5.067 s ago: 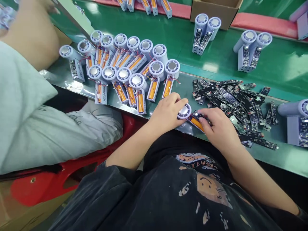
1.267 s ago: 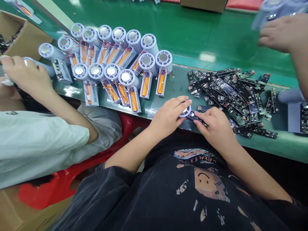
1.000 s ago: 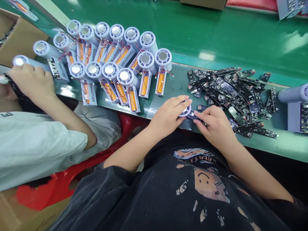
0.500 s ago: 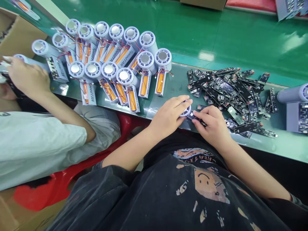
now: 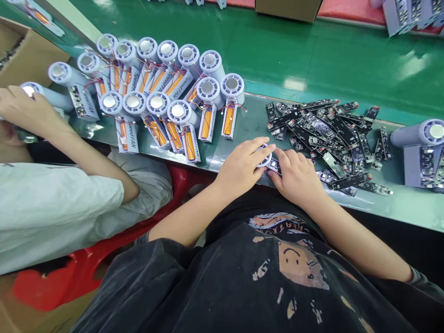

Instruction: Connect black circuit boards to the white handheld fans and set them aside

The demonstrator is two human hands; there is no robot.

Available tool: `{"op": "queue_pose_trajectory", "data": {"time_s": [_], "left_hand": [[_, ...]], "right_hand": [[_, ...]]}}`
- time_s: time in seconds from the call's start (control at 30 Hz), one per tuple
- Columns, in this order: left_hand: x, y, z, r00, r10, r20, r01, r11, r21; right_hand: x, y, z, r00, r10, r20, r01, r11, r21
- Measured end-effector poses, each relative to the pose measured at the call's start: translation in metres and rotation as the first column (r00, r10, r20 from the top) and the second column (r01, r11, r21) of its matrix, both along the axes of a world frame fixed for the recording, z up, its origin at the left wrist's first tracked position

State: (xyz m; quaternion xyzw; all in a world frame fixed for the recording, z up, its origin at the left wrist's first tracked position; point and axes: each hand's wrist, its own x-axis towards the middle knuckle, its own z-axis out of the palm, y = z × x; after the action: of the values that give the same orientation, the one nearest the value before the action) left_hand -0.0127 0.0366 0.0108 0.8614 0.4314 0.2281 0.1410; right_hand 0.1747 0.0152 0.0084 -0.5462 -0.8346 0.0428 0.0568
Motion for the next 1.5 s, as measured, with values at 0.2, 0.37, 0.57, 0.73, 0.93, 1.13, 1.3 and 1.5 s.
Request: {"op": "queue_pose_trajectory", "data": {"time_s": [0.2, 0.37, 0.57, 0.73, 0.93, 1.13, 1.3, 1.5], "left_hand": [[0.002, -0.001, -0.001, 1.0, 0.0, -0.006, 0.0, 1.0, 0.006], [0.01, -0.003, 0.003, 0.997, 0.029, -0.073, -0.031, 0.999, -0.015], [0.012, -0.005, 0.007, 0.992, 0.051, -0.119, -0.054, 0.998, -0.022], [0.011, -0.006, 0.003, 0.996, 0.05, -0.078, -0.049, 0.999, 0.013], [0.012, -0.006, 0.004, 0.994, 0.048, -0.103, -0.046, 0.999, 0.023], [0.013, -0.009, 0.008, 0.991, 0.059, -0.123, -0.062, 0.998, -0.025], [0.015, -0.012, 0.008, 0.988, 0.085, -0.128, -0.092, 0.994, -0.054], [0.017, -0.012, 0.008, 0.989, 0.09, -0.118, -0.098, 0.993, -0.067]], "right_hand": [[-0.002, 0.0, -0.004, 0.999, -0.006, -0.049, 0.006, 1.0, -0.004], [0.006, 0.002, -0.006, 0.955, -0.026, -0.296, 0.007, 0.998, -0.065], [0.047, -0.009, 0.02, 0.883, 0.005, -0.47, -0.023, 0.999, -0.032], [0.064, -0.03, 0.027, 0.924, -0.036, -0.379, 0.021, 0.999, -0.043], [0.059, -0.038, 0.01, 0.904, -0.127, -0.409, 0.127, 0.992, -0.027], [0.053, -0.037, 0.009, 0.872, -0.13, -0.473, 0.133, 0.991, -0.027], [0.051, -0.036, 0.012, 0.878, -0.136, -0.459, 0.127, 0.991, -0.049], [0.047, -0.038, 0.012, 0.88, -0.159, -0.448, 0.152, 0.987, -0.053]]}}
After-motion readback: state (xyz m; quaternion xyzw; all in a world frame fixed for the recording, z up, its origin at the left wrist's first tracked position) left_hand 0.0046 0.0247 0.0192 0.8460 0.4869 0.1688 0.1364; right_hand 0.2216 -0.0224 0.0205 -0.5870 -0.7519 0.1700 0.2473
